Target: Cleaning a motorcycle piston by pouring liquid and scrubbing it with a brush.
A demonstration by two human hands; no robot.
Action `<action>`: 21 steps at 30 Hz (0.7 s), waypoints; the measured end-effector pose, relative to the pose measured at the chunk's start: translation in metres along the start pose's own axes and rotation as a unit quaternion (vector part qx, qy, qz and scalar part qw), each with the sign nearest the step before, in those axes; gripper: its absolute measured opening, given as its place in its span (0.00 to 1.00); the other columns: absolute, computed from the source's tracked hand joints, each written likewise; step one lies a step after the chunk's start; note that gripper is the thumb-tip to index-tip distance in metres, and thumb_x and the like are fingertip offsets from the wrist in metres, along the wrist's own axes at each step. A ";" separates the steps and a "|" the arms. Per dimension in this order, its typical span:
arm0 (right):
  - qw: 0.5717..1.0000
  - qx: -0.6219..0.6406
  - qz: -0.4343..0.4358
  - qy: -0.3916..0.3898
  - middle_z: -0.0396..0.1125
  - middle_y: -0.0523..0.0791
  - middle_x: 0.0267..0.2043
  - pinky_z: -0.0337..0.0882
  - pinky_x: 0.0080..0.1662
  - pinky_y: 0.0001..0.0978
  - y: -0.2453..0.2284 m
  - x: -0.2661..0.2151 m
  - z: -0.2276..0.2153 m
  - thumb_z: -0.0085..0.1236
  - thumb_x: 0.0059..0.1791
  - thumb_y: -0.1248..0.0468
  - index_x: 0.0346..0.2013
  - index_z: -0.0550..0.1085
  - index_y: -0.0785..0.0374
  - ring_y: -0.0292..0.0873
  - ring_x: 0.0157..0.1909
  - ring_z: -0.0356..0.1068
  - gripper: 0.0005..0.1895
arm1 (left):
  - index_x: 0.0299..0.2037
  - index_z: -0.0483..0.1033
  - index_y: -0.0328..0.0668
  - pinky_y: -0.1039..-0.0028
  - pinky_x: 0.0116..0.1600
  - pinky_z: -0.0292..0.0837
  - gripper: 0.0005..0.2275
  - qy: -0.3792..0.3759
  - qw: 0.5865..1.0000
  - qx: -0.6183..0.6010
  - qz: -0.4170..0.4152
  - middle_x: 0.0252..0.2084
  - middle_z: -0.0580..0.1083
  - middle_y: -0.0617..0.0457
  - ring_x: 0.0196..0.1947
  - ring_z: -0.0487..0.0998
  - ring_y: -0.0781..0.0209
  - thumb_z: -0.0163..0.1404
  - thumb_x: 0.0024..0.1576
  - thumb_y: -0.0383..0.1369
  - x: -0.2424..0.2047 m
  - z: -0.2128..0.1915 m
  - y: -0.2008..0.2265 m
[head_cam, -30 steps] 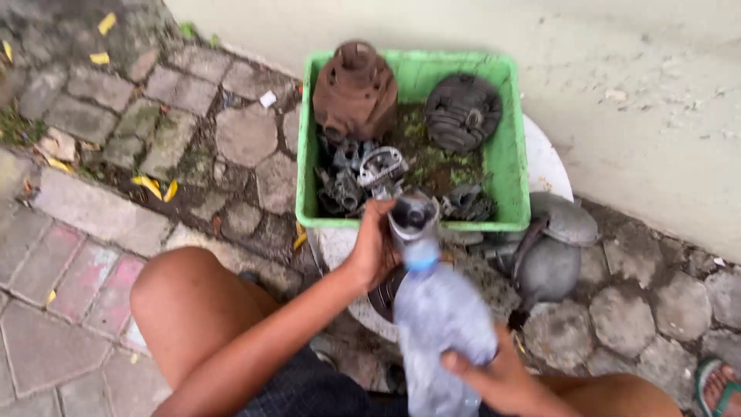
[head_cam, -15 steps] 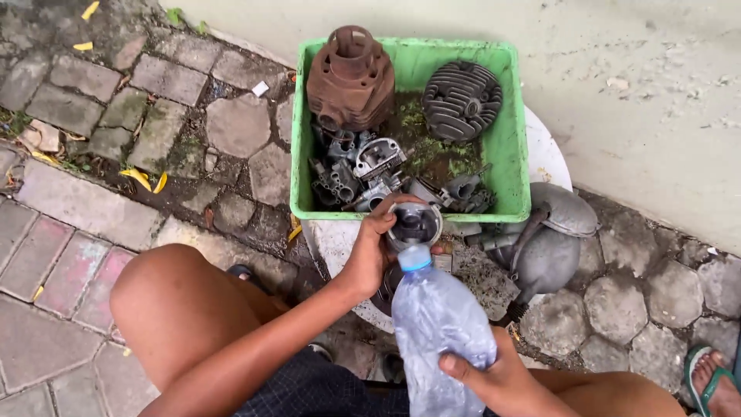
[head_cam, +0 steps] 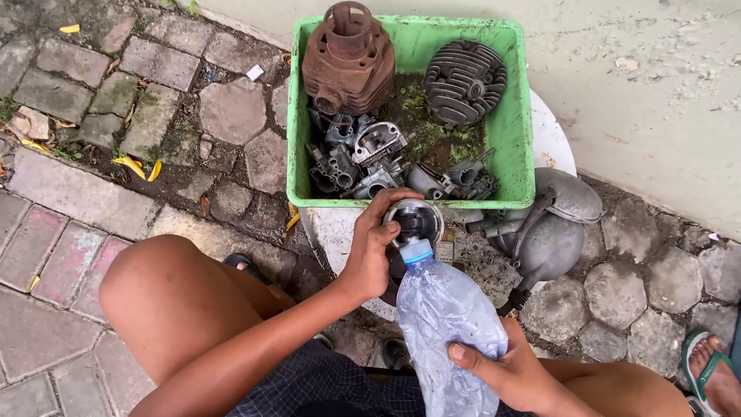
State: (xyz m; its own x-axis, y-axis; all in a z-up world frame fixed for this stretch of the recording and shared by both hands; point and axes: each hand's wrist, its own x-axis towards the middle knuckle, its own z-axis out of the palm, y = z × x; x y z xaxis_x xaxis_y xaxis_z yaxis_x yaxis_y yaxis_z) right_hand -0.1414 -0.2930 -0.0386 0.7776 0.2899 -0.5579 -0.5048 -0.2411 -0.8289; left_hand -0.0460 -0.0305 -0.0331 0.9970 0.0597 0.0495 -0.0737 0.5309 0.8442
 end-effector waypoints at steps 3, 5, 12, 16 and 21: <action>0.999 0.032 -0.028 -0.002 0.60 0.40 0.19 0.57 0.26 0.35 -0.010 0.002 -0.001 0.73 0.43 0.62 0.21 0.73 0.63 0.39 0.21 0.61 0.15 | 0.50 0.73 0.39 0.67 0.53 0.69 0.24 -0.003 0.991 0.120 0.056 0.50 0.72 0.48 0.51 0.74 0.56 0.40 0.54 0.51 -0.002 0.001 0.009; 0.998 -0.018 -0.039 -0.040 0.65 0.41 0.21 0.59 0.28 0.33 -0.023 0.005 -0.005 0.73 0.42 0.56 0.29 0.79 0.65 0.38 0.25 0.64 0.15 | 0.50 0.73 0.39 0.65 0.52 0.69 0.27 -0.002 0.990 0.131 0.052 0.50 0.71 0.48 0.51 0.74 0.54 0.40 0.54 0.55 -0.001 0.001 0.007; 0.989 -0.019 -0.135 -0.058 0.73 0.44 0.26 0.68 0.25 0.31 -0.037 -0.001 -0.034 0.69 0.44 0.58 0.40 0.78 0.68 0.40 0.25 0.71 0.18 | 0.55 0.70 0.31 0.63 0.32 0.83 0.25 0.012 1.000 -0.014 -0.009 0.50 0.69 0.36 0.39 0.74 0.47 0.46 0.54 0.44 0.004 -0.008 -0.012; 0.991 0.004 -0.121 0.052 0.71 0.46 0.34 0.69 0.31 0.36 -0.013 -0.003 -0.013 0.64 0.46 0.58 0.48 0.74 0.67 0.42 0.32 0.70 0.21 | 0.55 0.68 0.35 0.67 0.27 0.81 0.24 0.020 0.999 -0.035 -0.026 0.46 0.70 0.36 0.38 0.79 0.40 0.44 0.55 0.45 -0.001 -0.011 -0.011; 0.983 0.020 -0.099 0.150 0.70 0.48 0.43 0.69 0.37 0.41 0.022 -0.021 -0.103 0.59 0.48 0.58 0.56 0.70 0.67 0.44 0.40 0.68 0.24 | 0.54 0.70 0.43 0.68 0.25 0.81 0.20 0.032 0.994 -0.093 -0.037 0.52 0.73 0.34 0.36 0.82 0.39 0.47 0.57 0.45 -0.002 -0.009 -0.007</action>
State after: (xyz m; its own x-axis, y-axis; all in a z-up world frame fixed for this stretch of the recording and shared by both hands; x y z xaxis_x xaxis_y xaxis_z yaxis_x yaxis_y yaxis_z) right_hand -0.1304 -0.3996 -0.0407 0.9350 0.0392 -0.3523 -0.3414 -0.1685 -0.9247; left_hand -0.0476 -0.0269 -0.0433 0.9966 0.0658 -0.0488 -0.0093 0.6827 0.7307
